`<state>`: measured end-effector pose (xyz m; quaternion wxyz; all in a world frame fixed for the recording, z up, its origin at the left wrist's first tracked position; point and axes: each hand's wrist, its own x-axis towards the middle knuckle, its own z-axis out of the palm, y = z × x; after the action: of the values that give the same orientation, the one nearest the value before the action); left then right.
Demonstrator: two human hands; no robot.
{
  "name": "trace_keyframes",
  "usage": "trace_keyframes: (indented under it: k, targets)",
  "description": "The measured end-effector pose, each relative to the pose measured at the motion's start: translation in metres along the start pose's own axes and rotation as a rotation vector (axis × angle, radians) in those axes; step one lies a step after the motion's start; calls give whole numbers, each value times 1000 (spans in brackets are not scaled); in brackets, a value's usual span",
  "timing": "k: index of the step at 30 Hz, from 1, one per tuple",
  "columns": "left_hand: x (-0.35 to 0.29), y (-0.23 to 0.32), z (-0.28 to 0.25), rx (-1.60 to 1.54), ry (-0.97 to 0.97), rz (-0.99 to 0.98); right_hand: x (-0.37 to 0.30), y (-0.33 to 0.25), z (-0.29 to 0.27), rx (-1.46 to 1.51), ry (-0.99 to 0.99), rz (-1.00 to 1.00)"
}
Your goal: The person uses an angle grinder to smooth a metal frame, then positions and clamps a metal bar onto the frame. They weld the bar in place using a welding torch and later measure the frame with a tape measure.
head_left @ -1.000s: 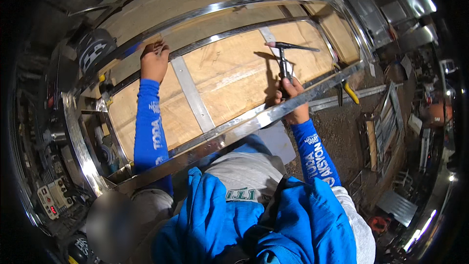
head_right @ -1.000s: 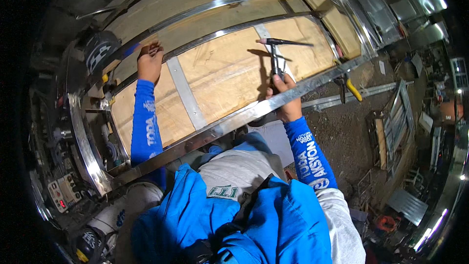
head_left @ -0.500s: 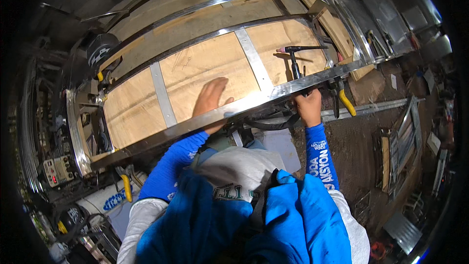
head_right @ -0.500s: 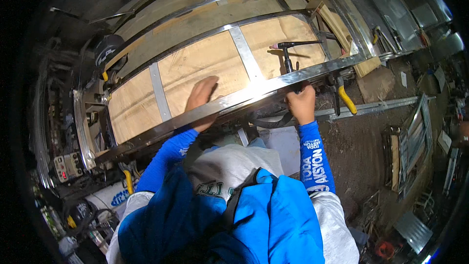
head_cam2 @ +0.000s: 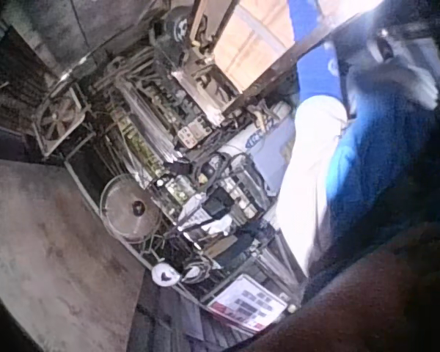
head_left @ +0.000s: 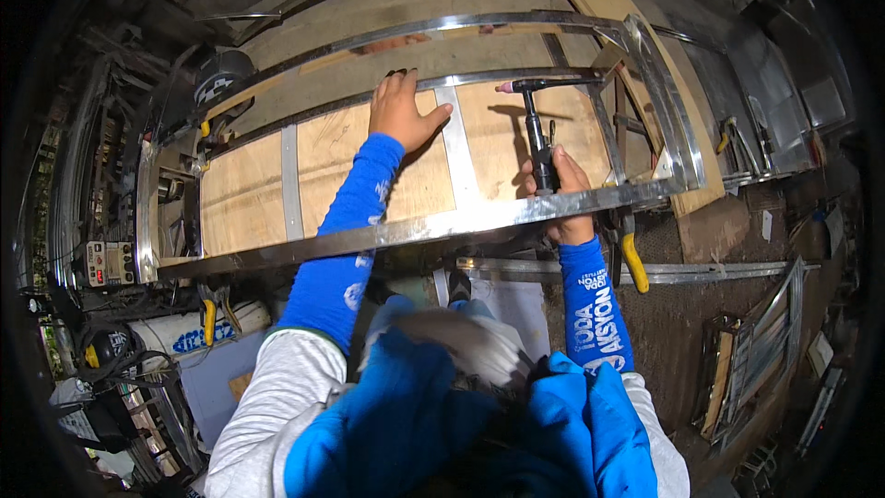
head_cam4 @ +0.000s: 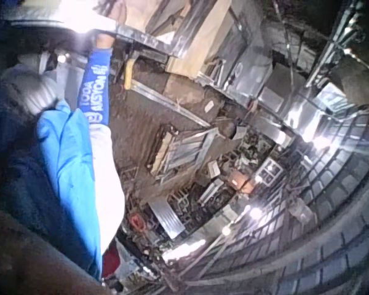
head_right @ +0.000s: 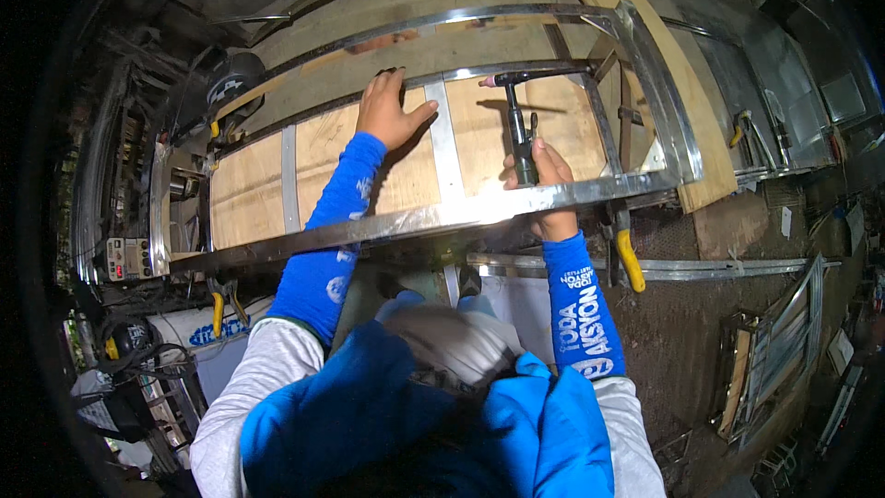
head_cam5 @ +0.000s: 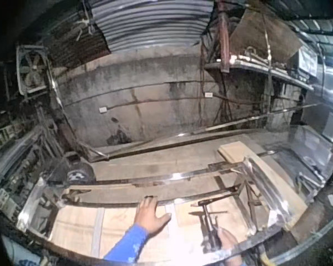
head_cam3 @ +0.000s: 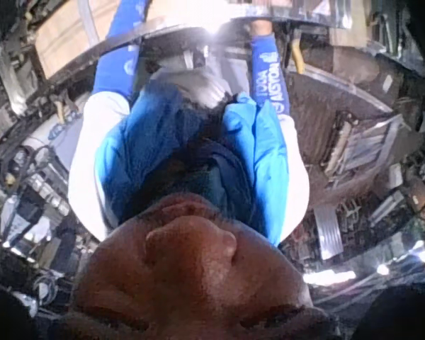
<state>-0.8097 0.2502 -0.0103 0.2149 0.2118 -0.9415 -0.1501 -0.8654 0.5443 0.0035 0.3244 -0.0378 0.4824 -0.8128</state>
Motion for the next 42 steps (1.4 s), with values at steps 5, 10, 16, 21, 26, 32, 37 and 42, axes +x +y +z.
trace_keyframes:
  k: [5, 10, 16, 21, 26, 32, 37, 42]
  targets:
    - [59, 2, 8, -9, -433, -56, 11, -22, 2, -111, -35, 216]
    - [78, -15, 21, -73, -738, -82, 26, -24, -3, -485, -37, 20]
    - [94, -15, 19, -55, -882, -78, 33, -45, 14, -599, -222, 142]
    - [104, -44, 32, -270, -1023, -72, 61, -40, 15, -987, -320, -242]
    - [107, -50, 46, -409, -940, 93, 82, -34, 28, -1123, -257, -241]
    - [113, -19, 39, -65, -1035, 138, 99, -18, 8, -1102, -255, -330]
    - [112, -30, 47, -86, -1005, 209, 90, -28, 26, -1299, -334, -310]
    - [111, -50, 72, -198, -938, 217, 96, -33, 37, -1426, -398, -347]
